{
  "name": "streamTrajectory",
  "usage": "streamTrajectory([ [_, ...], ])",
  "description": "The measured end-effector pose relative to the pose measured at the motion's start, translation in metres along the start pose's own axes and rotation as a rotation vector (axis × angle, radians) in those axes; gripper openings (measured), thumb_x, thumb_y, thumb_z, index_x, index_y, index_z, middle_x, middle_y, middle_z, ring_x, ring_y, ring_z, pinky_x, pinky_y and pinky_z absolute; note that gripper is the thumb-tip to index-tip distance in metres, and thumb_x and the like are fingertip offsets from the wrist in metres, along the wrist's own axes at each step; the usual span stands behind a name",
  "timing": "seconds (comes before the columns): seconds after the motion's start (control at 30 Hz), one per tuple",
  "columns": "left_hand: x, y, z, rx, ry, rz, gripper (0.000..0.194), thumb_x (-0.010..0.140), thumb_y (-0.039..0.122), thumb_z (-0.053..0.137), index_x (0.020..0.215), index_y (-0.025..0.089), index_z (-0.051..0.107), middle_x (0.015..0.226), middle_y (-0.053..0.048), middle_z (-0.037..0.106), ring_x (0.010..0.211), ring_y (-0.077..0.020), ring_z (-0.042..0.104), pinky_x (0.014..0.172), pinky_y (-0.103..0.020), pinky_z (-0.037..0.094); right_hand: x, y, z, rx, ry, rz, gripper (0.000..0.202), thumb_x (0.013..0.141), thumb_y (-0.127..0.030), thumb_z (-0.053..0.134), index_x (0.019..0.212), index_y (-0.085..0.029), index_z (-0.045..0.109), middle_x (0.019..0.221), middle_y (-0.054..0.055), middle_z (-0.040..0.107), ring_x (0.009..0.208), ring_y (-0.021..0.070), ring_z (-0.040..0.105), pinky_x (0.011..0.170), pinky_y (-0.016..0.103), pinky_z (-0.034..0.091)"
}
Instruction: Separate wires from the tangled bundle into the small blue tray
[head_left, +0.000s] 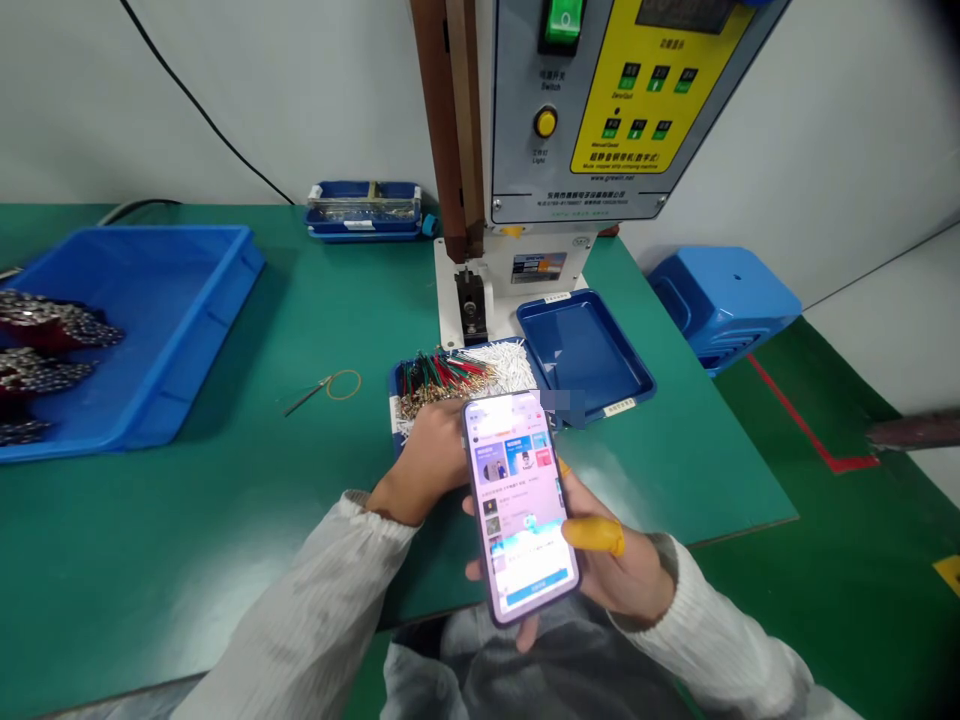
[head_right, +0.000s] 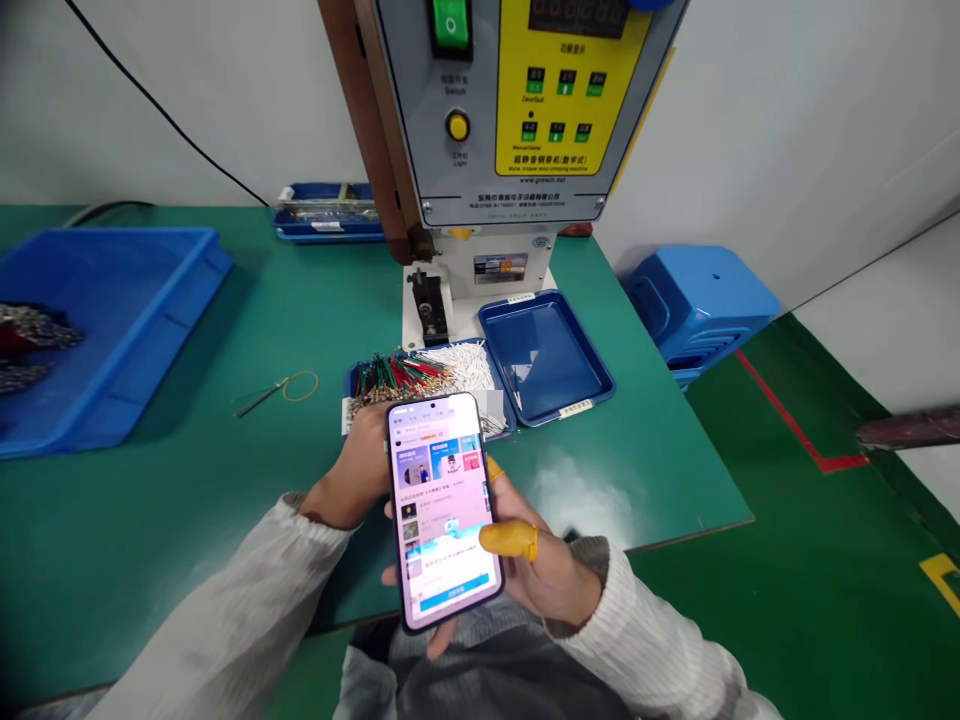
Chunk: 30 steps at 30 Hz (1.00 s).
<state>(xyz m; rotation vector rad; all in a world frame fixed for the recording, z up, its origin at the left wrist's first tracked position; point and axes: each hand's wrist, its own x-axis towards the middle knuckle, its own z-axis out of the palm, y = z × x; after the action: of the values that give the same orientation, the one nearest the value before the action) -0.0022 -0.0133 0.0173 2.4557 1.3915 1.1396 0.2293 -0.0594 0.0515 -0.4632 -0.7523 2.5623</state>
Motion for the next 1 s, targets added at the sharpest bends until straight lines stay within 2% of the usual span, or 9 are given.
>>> streamTrajectory([
  [0.13,0.003,0.004,-0.002,0.04,0.052,0.091,0.031,0.095,0.027,0.056,0.072,0.013,0.072,0.059,-0.008,0.068,0.049,-0.0191,0.062,0.051,-0.029,0.049,-0.003,0.004,-0.004,0.017,-0.095,-0.026,0.091,0.086,-0.022,0.072,0.158,-0.04,0.021,0.158,0.017,0.047,0.126,0.0414,0.064,0.074,0.049,0.065],
  [0.23,0.004,0.004,-0.003,0.018,0.062,0.049,0.032,0.095,0.026,0.055,0.072,0.014,0.072,0.059,-0.007,0.069,0.05,-0.0196,0.063,0.051,-0.03,0.049,-0.006,0.005,-0.004,0.028,-0.142,-0.032,0.104,0.084,-0.018,0.077,0.16,-0.044,0.013,0.164,0.015,0.037,0.136,0.0414,0.056,0.086,0.054,0.061],
  [0.37,0.002,0.004,-0.001,-0.044,0.052,-0.051,0.031,0.094,0.031,0.057,0.074,0.015,0.074,0.064,-0.008,0.072,0.061,-0.0224,0.07,0.059,-0.033,0.055,-0.009,0.004,-0.001,-0.014,-0.155,-0.039,0.107,0.088,-0.023,0.077,0.162,-0.045,0.004,0.167,0.014,0.031,0.143,0.0401,0.049,0.095,0.057,0.057],
  [0.5,0.009,0.013,-0.004,-0.407,0.087,-0.277,0.023,0.091,0.035,0.066,0.098,0.016,0.078,0.092,-0.011,0.08,0.082,-0.0253,0.075,0.071,-0.034,0.059,-0.008,0.004,0.0,0.019,-0.125,0.022,0.117,0.081,-0.03,0.084,0.161,-0.049,0.0,0.168,0.013,0.029,0.142,0.0421,0.049,0.094,0.061,0.056],
  [0.57,0.015,0.02,-0.008,-0.683,0.129,-0.462,0.03,0.095,0.039,0.061,0.111,0.018,0.076,0.105,-0.01,0.079,0.073,-0.0199,0.072,0.058,-0.028,0.054,-0.007,0.004,-0.001,0.037,-0.078,0.011,0.12,0.077,-0.033,0.087,0.16,-0.049,0.001,0.166,0.014,0.033,0.137,0.044,0.054,0.093,0.065,0.056],
  [0.67,0.02,0.027,-0.016,-1.091,0.115,-0.687,0.041,0.101,0.046,0.049,0.123,0.02,0.071,0.11,-0.01,0.075,0.047,-0.0083,0.05,0.036,-0.021,0.028,-0.006,0.002,0.0,0.018,0.009,-0.071,0.113,0.081,-0.033,0.082,0.161,-0.044,0.004,0.157,0.015,0.046,0.125,0.0416,0.064,0.099,0.069,0.05],
  [0.77,0.02,0.031,-0.019,-1.284,0.035,-0.723,0.043,0.098,0.047,0.056,0.127,0.019,0.07,0.09,-0.007,0.072,0.042,-0.0055,0.034,0.035,-0.02,0.017,-0.007,0.0,-0.001,-0.035,0.067,-0.091,0.104,0.09,-0.032,0.075,0.162,-0.044,0.001,0.154,0.015,0.05,0.122,0.0389,0.067,0.097,0.067,0.054],
  [0.87,0.018,0.034,-0.018,-1.302,-0.008,-0.723,0.047,0.092,0.049,0.063,0.129,0.02,0.07,0.071,-0.002,0.062,0.044,-0.0074,0.035,0.037,-0.02,0.02,-0.009,0.0,-0.002,-0.128,0.097,-0.071,0.108,0.092,-0.026,0.075,0.16,-0.046,-0.006,0.157,0.016,0.045,0.128,0.0393,0.063,0.08,0.054,0.065],
  [1.0,0.017,0.036,-0.019,-1.287,-0.047,-0.72,0.051,0.091,0.055,0.063,0.13,0.022,0.07,0.07,-0.002,0.059,0.047,-0.0092,0.04,0.04,-0.02,0.023,-0.006,0.006,-0.004,-0.193,0.159,-0.079,0.099,0.095,-0.024,0.073,0.161,-0.042,0.002,0.154,0.018,0.048,0.122,0.036,0.067,0.072,0.045,0.068],
])
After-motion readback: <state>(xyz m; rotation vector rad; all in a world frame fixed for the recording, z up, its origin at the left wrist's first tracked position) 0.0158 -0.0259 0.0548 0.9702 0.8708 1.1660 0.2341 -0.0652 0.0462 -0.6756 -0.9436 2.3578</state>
